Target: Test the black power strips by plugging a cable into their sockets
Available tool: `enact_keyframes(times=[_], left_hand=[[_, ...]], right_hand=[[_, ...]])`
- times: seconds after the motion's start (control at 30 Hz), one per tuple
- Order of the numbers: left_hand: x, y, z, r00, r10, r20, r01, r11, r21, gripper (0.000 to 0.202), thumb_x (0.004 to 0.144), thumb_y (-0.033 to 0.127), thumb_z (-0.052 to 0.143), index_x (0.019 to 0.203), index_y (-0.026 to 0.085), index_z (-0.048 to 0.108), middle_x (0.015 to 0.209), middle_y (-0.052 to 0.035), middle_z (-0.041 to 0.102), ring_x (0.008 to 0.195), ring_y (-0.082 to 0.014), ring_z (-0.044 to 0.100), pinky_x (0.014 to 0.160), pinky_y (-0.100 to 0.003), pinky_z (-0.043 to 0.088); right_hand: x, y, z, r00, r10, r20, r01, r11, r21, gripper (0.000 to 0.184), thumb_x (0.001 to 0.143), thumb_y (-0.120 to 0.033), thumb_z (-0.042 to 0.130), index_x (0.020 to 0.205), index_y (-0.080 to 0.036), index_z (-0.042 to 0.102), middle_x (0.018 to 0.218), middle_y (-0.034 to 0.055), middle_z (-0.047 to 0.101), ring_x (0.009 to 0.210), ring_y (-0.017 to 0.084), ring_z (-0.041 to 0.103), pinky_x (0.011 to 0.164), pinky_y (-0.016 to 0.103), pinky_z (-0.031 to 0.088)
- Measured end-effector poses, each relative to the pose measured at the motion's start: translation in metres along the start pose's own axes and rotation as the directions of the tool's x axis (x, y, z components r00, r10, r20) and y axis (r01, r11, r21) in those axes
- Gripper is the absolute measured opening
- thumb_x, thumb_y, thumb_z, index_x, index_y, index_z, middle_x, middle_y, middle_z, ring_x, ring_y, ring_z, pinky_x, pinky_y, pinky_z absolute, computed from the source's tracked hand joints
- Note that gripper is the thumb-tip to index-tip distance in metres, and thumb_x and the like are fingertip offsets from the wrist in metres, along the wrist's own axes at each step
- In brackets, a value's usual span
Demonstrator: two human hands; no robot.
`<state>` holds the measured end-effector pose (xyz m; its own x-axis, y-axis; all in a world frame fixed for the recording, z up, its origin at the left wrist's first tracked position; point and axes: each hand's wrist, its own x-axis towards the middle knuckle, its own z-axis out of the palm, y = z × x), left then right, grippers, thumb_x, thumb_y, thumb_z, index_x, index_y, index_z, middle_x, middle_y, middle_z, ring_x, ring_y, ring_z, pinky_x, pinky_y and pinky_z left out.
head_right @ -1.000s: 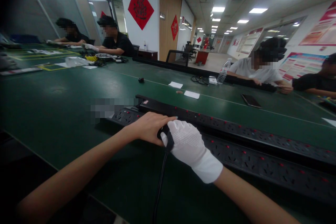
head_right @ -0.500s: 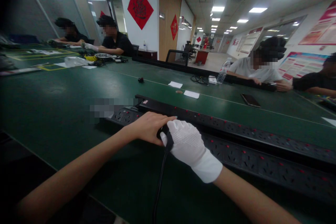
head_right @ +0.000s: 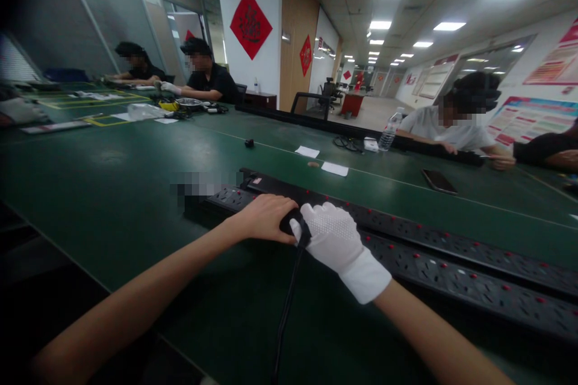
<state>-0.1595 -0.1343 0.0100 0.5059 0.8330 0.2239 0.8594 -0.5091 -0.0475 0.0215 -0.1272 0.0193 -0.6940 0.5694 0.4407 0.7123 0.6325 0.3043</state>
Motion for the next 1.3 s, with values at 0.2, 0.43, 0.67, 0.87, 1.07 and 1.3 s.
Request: enact_keyframes(times=[0.2,0.43,0.67,0.87,1.07,1.3], left_hand=[[0.002,-0.003,0.002,1.0,-0.009,0.025,0.009,1.0,-0.028,0.075,0.063,0.08,0.036,0.1,0.016,0.052,0.093,-0.0077,0.061,0.084,-0.0246,0.059,0.072,-0.034,0.041],[-0.001,-0.001,0.001,0.999,-0.031,-0.012,0.031,0.999,-0.016,0.08,0.059,0.084,0.033,0.097,0.016,0.052,0.087,-0.009,0.062,0.082,-0.0264,0.06,0.069,-0.034,0.041],[-0.002,0.001,-0.004,0.996,-0.074,-0.048,0.073,0.997,-0.027,0.092,0.053,0.085,0.04,0.107,0.011,0.043,0.084,-0.0093,0.061,0.073,-0.026,0.061,0.057,-0.03,0.04],[-0.004,-0.001,-0.003,0.992,-0.103,-0.074,0.094,0.989,-0.114,0.101,0.052,0.084,0.042,0.119,0.01,0.03,0.086,-0.0088,0.062,0.075,-0.0266,0.062,0.06,-0.031,0.041],[-0.003,-0.005,-0.006,0.994,-0.106,-0.025,0.1,0.979,-0.178,0.1,0.052,0.081,0.048,0.122,0.013,0.024,0.088,-0.0094,0.063,0.079,-0.0281,0.062,0.063,-0.031,0.042],[-0.004,-0.016,-0.01,0.994,-0.05,0.098,0.072,0.971,-0.229,0.085,0.059,0.064,0.06,0.118,0.014,0.024,0.098,-0.0135,0.062,0.088,-0.0298,0.061,0.069,-0.033,0.042]], right_hand=[[-0.003,0.004,0.004,0.999,0.028,-0.022,-0.025,0.993,0.113,0.03,0.086,-0.043,0.034,0.081,-0.021,0.054,0.068,0.0036,0.058,0.063,0.015,0.051,0.056,0.026,0.027],[0.006,0.018,-0.002,0.911,0.384,-0.154,-0.156,0.663,0.732,0.029,0.087,-0.044,0.029,0.074,-0.022,0.043,0.07,0.0001,0.055,0.064,0.012,0.053,0.063,0.025,0.041],[0.032,0.0,0.006,0.995,0.095,0.041,-0.099,0.753,0.65,0.031,0.08,-0.05,0.04,0.071,-0.022,0.049,0.061,-0.0018,0.055,0.055,0.012,0.051,0.055,0.023,0.035],[0.039,-0.004,0.011,0.999,0.02,0.026,-0.025,0.979,0.204,0.04,0.086,-0.048,0.027,0.08,-0.019,0.053,0.06,0.0023,0.058,0.055,0.013,0.054,0.051,0.022,0.028],[0.035,-0.005,0.012,0.999,-0.035,0.034,0.032,0.996,0.08,0.041,0.087,-0.046,0.025,0.086,-0.018,0.055,0.063,0.0043,0.061,0.055,0.014,0.055,0.051,0.024,0.025],[0.039,-0.009,-0.003,0.948,-0.222,0.229,0.235,0.971,-0.032,0.046,0.083,-0.046,0.032,0.111,-0.012,0.046,0.073,0.0083,0.064,0.06,0.018,0.057,0.05,0.026,0.026]])
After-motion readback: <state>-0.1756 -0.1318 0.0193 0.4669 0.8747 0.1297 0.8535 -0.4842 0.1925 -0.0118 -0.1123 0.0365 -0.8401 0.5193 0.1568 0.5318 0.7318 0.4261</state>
